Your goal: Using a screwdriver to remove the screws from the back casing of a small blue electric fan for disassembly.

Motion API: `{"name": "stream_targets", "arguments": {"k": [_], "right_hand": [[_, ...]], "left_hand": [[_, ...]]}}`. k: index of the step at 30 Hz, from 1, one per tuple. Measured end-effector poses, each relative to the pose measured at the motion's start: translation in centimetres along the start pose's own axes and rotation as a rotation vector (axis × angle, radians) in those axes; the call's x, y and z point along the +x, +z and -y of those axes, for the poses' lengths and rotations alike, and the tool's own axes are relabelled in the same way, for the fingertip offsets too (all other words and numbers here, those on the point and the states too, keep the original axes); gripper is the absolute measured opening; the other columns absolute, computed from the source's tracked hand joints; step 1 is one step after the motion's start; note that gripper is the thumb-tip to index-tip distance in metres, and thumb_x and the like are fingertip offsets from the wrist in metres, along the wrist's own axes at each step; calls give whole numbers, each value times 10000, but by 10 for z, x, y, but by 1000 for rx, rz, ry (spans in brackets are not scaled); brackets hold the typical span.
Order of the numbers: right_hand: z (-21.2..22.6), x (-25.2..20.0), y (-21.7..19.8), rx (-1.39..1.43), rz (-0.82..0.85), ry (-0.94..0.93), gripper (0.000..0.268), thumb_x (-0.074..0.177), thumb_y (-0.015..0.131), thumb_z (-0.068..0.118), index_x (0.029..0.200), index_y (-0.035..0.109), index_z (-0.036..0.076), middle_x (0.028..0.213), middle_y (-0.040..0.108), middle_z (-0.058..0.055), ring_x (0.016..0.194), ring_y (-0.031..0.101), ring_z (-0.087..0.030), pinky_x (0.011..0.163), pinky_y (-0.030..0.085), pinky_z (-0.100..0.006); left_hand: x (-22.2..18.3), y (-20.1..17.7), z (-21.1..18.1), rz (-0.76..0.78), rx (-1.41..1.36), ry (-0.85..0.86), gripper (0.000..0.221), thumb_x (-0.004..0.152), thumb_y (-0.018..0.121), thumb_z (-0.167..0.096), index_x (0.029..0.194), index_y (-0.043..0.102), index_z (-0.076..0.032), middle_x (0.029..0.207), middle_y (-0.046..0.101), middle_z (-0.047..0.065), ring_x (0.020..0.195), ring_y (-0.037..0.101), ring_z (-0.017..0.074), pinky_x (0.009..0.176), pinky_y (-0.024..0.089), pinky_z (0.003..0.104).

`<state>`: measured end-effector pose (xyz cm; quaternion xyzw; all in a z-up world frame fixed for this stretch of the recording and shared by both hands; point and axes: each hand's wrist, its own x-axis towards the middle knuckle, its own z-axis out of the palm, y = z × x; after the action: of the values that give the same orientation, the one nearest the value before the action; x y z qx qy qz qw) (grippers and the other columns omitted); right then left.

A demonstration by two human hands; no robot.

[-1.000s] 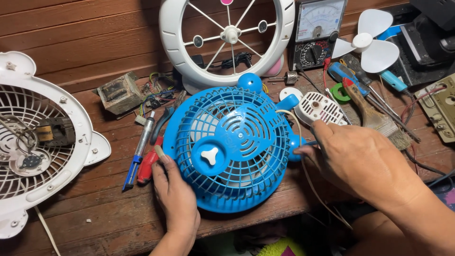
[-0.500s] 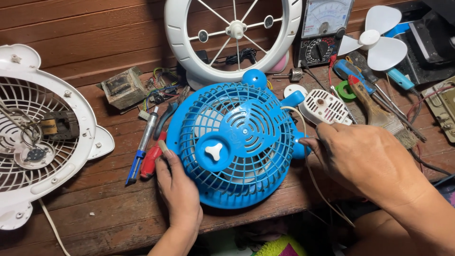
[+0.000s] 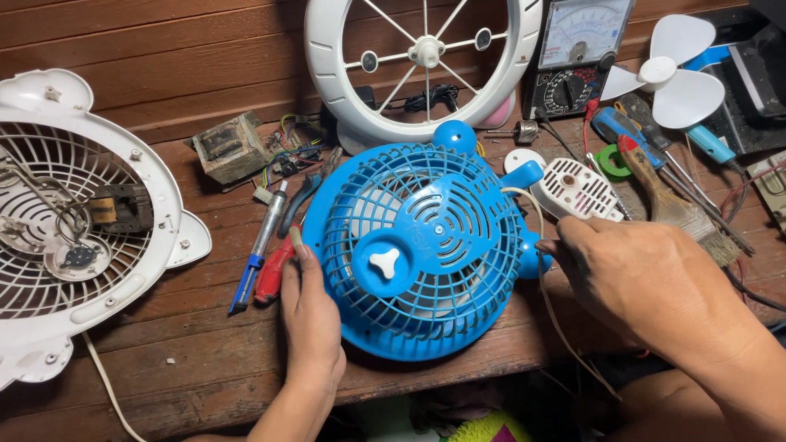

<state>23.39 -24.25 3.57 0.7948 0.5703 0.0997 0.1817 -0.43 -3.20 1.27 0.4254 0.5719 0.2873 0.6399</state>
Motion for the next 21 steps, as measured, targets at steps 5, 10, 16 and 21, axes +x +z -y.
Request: {"name": "stream_targets", "arguments": {"k": [5,10,16,21], "right_hand": [[3,5,-17,330,24,-14,125,846,592,230,885,477,202,803,586,16,762,632,-253,649,539,-464],[10,5,-28,354,-127,40,281,897,668,400,898,487,185,743,636,-4,665,661,-297,593,519,-473],[5,4,-14,164,-34,92,63,903,535,217,842,527,202,687,663,-21,600,670,-346,476,487,-507],[6,4,-18,423,-24,-32,239,885,635,381,894,488,193,837,605,-7,799,651,-261,695,559,-451]], "left_hand": [[16,-3,-7,73,-9,25,713,940,401,-504,1596,331,-234,1706,309,12,1571,288,174,1249,232,405],[31,-3,-18,118,-14,-14,708,921,450,-490,1571,394,-216,1678,388,-31,1560,323,129,1266,220,376],[37,3,-26,276,-43,76,716,928,470,-454,1574,375,-159,1634,449,51,1504,435,178,1220,344,355],[23,10,-42,199,-77,-154,668,857,533,-454,1398,620,-73,1311,732,128,1160,702,242,1009,572,395]]}}
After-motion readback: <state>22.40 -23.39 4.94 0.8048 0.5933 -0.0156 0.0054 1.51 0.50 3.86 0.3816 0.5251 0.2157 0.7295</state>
